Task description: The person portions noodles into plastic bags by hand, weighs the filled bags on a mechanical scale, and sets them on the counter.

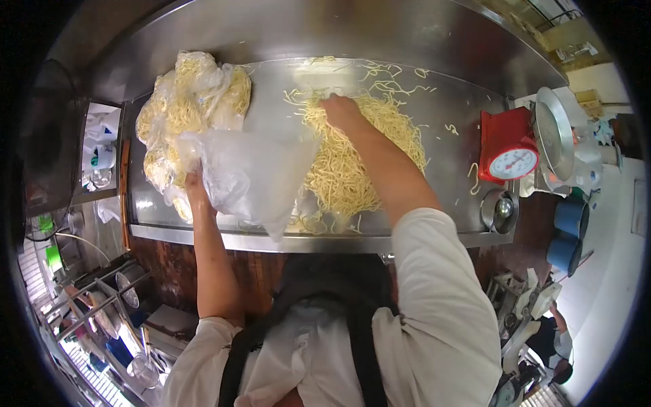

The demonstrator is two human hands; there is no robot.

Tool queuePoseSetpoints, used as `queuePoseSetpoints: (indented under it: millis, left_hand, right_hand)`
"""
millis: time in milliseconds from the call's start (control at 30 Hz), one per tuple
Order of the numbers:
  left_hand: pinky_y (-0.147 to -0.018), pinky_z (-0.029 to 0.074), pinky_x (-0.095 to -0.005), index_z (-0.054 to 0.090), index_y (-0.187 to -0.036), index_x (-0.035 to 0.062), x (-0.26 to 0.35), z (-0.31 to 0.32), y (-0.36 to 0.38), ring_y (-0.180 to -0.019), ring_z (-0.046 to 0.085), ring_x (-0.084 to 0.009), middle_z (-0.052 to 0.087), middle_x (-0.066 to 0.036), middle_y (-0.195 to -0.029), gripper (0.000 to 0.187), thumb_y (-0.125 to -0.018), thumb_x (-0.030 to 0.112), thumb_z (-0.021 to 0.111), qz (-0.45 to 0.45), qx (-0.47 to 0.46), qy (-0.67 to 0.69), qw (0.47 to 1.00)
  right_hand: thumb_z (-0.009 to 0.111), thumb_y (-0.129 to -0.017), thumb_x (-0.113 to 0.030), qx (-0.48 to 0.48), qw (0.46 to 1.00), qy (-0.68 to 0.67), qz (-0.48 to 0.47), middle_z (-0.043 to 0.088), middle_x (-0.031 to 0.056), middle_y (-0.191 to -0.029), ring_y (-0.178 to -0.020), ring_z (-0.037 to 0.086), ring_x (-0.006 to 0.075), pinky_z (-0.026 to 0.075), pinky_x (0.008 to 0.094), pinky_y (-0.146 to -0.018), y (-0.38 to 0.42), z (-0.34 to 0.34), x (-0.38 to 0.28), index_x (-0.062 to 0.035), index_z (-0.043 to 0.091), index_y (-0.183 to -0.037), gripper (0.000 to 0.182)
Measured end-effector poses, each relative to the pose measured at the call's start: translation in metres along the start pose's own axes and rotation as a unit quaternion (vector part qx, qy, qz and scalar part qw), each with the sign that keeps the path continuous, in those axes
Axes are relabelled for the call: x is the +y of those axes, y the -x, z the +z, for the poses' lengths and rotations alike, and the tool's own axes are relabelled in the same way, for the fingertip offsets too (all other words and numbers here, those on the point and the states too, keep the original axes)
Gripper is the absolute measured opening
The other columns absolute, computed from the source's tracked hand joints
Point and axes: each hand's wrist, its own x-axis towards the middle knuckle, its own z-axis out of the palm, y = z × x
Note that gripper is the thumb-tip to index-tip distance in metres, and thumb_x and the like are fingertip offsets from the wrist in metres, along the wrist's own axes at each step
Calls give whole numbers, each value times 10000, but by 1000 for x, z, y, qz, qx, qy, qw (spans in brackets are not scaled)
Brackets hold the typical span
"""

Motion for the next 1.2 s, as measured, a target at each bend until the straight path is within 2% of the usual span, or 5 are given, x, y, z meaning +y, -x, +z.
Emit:
queuePoseSetpoints:
  millis: [300, 700, 933, 1100, 1200]
  left_hand:
    - [-795, 480, -328, 592, -1089, -36, 25, 81, -97, -858, 591, -227, 621, -121, -913, 224, -880, 39, 623, 422, 225, -88, 874]
    - [-599, 485, -404, 683, -902, 35, 62, 152, 119, -674, 614, -304, 582, -151, -740, 124, -782, 64, 668, 578, -272, -110, 761]
    - [-627, 499, -421, 615, -1070, 31, -66, 121, 88, -722, 647, -388, 665, -215, -797, 225, -848, 72, 626, 302, -149, -315, 887]
    - [-641, 484, -436, 570, -1131, 26, -88, 106, 61, -748, 633, -408, 651, -240, -815, 231, -950, 168, 553, 144, -100, -292, 940]
    - [-593, 460, -466, 562, -1114, 32, -89, 116, 62, -653, 609, -408, 624, -222, -732, 205, -968, 168, 517, 170, -116, -274, 940]
  right_hand:
    - [684, -781, -42, 271, 815, -507, -71, 677, 99, -1119, -919, 655, 202, 521, 334, -858, 145, -155, 11, -40, 582, -1263, 493]
    - [680, -827, -139, 307, 864, -359, -177, 625, 96, -1184, -1029, 606, 212, 496, 331, -918, 137, -76, -42, -74, 535, -1317, 515]
    - [640, -876, -166, -94, 941, -318, -71, 638, 123, -1075, -932, 618, 246, 513, 378, -825, 77, -29, -63, -79, 619, -1164, 301]
    - [556, -897, -126, 299, 949, 29, -92, 653, 186, -1067, -994, 631, 345, 508, 425, -824, 121, 23, -61, -82, 646, -1102, 228]
    - [541, -903, -109, 119, 984, -49, -120, 661, 181, -1062, -994, 628, 353, 502, 471, -845, 79, 35, -49, -72, 616, -1180, 289]
